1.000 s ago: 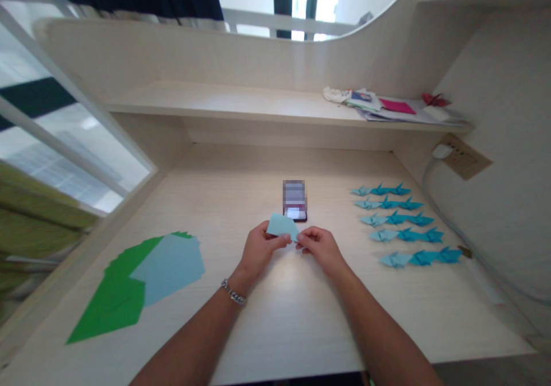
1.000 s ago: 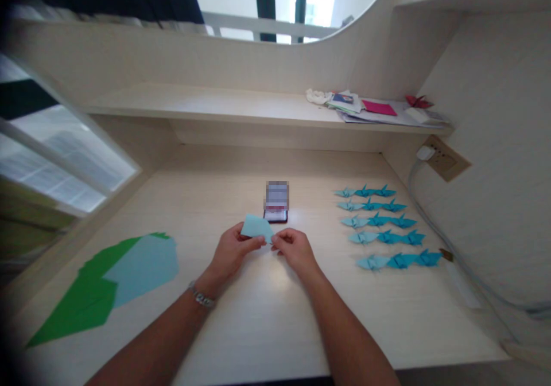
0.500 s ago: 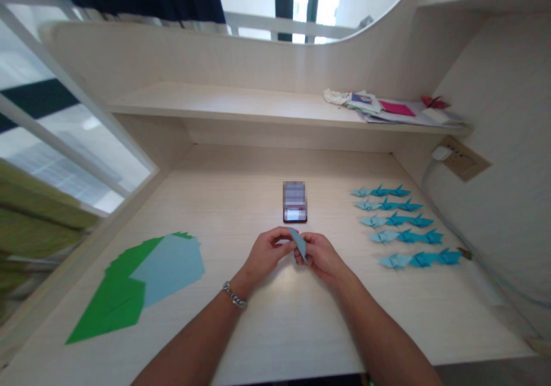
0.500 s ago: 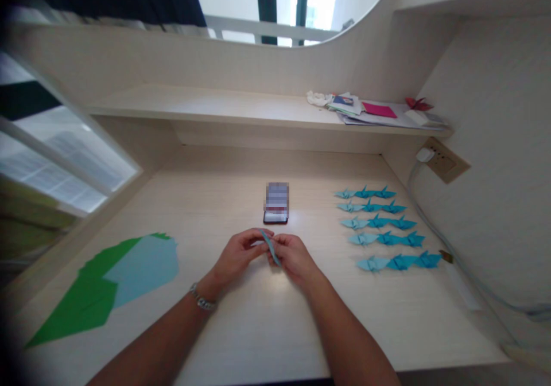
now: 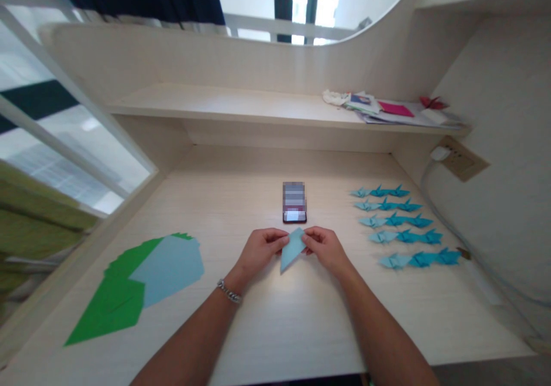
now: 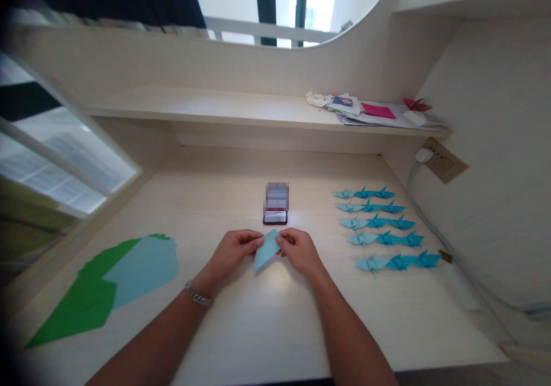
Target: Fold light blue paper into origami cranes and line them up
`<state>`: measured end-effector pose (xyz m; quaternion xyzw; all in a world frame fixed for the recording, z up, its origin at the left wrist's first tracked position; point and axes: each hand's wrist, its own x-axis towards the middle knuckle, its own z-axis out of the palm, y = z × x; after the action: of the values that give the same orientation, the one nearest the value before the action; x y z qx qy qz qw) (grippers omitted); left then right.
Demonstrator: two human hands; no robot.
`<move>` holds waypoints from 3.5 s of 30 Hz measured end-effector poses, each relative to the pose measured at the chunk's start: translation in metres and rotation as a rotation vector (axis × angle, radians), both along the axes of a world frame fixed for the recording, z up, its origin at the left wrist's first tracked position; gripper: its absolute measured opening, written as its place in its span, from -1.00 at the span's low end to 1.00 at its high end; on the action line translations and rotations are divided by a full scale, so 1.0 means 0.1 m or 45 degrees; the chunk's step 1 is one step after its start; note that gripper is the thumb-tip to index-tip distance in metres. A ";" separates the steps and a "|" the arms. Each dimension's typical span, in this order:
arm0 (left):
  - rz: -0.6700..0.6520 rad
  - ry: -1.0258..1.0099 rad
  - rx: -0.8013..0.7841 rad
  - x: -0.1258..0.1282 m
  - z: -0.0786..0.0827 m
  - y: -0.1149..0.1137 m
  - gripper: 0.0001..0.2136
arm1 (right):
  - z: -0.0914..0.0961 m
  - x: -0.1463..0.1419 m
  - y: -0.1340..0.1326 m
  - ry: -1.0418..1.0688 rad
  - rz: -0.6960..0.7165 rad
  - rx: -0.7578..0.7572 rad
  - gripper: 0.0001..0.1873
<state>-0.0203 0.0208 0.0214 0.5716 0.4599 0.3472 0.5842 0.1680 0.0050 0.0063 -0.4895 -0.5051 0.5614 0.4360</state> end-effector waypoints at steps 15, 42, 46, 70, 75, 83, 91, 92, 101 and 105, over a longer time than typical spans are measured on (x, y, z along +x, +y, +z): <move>0.020 0.001 0.024 -0.06 0.00 0.02 -0.80 | 0.03 0.01 -0.02 -0.028 0.126 -0.044 -0.60; -0.056 0.014 0.106 -0.07 0.03 0.02 -0.93 | 0.10 0.00 -0.08 0.205 0.100 -0.197 -0.61; -0.063 0.031 0.125 -0.06 0.00 0.02 -0.91 | 0.02 -0.07 -0.06 0.084 0.105 -0.142 -0.62; 0.059 -0.040 0.071 0.01 -0.02 -0.01 -0.83 | 0.00 -0.13 -0.05 0.058 0.033 -0.102 -0.62; 0.054 -0.041 0.085 0.00 -0.04 0.00 -0.83 | 0.01 -0.14 -0.06 0.034 0.030 -0.085 -0.63; 0.036 -0.064 0.114 0.01 -0.05 -0.01 -0.79 | 0.00 -0.16 -0.06 0.012 0.023 -0.056 -0.64; 0.136 -0.071 0.085 -0.03 -0.06 0.02 -0.76 | -0.02 -0.08 -0.03 0.078 -0.006 -0.057 -0.61; 0.157 -0.065 0.095 -0.04 -0.06 0.03 -0.77 | -0.02 -0.07 -0.02 0.077 -0.033 -0.052 -0.61; -0.017 0.123 0.222 -0.02 -0.03 -0.01 -0.76 | 0.00 -0.07 -0.04 -0.028 -0.133 0.055 -0.69; -0.036 0.143 0.225 0.01 -0.02 -0.03 -0.75 | 0.01 -0.09 -0.05 -0.008 -0.131 0.047 -0.67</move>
<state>-0.0195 0.0176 0.0190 0.6457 0.4514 0.3456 0.5098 0.1594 0.0005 0.0076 -0.5085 -0.4908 0.5273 0.4716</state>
